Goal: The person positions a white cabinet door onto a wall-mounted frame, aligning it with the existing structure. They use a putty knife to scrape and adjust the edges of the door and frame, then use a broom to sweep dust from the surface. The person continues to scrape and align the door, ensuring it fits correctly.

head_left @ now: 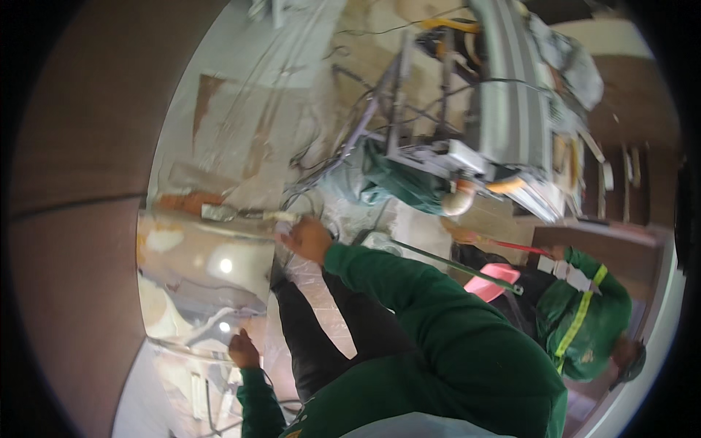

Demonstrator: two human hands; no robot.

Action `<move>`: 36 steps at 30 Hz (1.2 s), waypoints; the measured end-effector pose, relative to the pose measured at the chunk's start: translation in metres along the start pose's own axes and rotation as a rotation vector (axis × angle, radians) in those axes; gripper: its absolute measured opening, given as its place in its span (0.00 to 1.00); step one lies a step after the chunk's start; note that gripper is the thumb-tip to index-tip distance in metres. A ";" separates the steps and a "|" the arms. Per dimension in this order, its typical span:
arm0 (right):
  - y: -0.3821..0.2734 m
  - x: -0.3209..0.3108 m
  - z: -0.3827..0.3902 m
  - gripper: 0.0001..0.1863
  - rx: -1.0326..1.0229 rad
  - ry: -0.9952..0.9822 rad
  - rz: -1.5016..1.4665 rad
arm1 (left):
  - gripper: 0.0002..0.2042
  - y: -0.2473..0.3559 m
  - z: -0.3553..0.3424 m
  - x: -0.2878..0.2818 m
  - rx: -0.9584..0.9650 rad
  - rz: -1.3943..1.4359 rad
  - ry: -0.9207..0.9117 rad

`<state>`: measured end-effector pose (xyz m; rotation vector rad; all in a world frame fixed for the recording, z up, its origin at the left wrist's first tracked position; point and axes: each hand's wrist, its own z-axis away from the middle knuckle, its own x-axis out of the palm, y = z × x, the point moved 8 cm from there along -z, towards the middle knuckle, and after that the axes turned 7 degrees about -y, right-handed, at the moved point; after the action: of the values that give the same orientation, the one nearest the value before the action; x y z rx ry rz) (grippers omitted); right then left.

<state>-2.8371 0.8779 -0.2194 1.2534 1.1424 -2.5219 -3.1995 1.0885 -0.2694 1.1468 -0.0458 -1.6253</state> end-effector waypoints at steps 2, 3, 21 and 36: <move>0.012 0.017 0.067 0.28 0.203 -0.021 -0.177 | 0.10 0.043 0.012 0.017 0.058 0.341 -0.221; 0.011 0.039 0.104 0.18 0.142 -0.200 -0.061 | 0.14 0.100 0.028 0.014 0.101 0.446 -0.320; -0.051 -0.173 0.370 0.32 0.526 0.208 -0.684 | 0.21 0.258 0.076 -0.101 0.517 -0.058 -0.865; 0.173 -0.426 0.527 0.14 0.643 1.152 -0.463 | 0.27 0.319 0.119 -0.095 1.352 -1.006 -0.932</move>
<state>-2.8286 0.3086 0.1870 3.1781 0.7227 -2.4780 -3.0541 0.9723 0.0315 1.2480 -1.5880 -3.0840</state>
